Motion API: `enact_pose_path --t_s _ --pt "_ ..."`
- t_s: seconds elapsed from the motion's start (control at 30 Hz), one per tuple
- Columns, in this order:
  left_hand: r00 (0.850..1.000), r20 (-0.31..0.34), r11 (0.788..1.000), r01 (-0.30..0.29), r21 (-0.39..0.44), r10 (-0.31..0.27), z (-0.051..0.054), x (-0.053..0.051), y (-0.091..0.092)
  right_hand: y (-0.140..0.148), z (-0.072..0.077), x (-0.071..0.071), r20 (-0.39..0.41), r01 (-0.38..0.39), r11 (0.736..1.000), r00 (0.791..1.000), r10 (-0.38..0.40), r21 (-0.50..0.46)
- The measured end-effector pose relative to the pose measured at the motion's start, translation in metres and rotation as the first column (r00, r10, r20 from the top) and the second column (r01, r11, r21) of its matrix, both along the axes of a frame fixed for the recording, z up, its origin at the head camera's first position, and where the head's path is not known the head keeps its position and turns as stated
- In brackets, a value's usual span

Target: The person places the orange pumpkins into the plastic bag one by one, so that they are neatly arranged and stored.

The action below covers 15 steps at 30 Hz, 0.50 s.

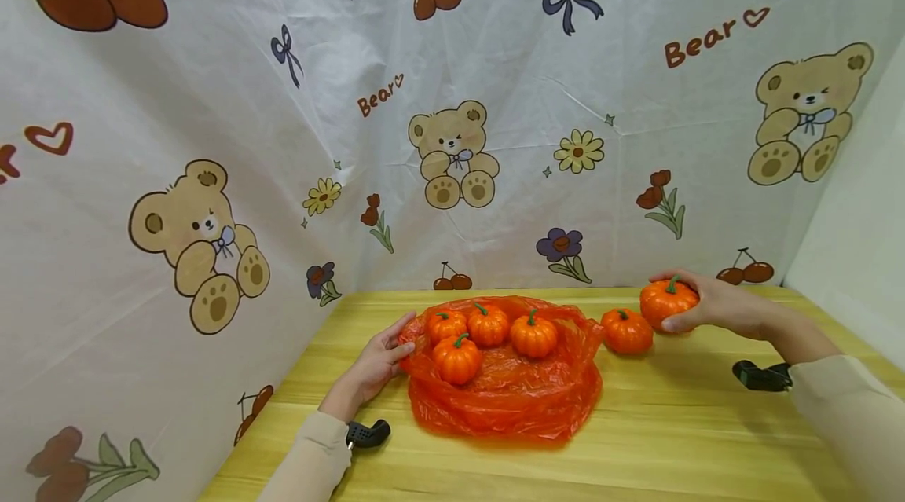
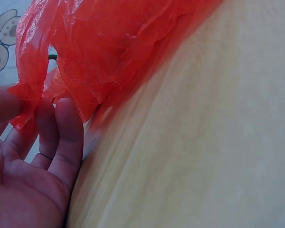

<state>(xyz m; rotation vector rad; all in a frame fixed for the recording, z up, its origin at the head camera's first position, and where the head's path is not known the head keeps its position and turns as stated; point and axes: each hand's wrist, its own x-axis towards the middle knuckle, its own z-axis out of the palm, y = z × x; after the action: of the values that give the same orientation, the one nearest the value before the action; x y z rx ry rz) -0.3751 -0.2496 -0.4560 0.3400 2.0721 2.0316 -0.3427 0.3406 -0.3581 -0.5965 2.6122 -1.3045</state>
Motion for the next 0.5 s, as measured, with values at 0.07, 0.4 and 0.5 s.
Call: enact_pose_path --t_s 0.07,0.4,0.5 --pt "1.000 0.000 1.000 -0.001 0.001 0.001 0.000 0.000 0.000 -0.007 0.004 -0.003 0.014 -0.017 1.000 1.000 0.017 -0.006" --pt "1.000 -0.004 1.000 0.013 -0.003 -0.013 0.000 0.000 -0.001 -0.035 0.018 -0.017 0.055 -0.109 0.994 0.992 0.109 -0.004" --pt "1.000 -0.008 1.000 0.010 -0.004 -0.010 0.000 0.000 -0.001 -0.041 0.022 -0.020 0.062 -0.135 0.991 0.989 0.134 0.014"
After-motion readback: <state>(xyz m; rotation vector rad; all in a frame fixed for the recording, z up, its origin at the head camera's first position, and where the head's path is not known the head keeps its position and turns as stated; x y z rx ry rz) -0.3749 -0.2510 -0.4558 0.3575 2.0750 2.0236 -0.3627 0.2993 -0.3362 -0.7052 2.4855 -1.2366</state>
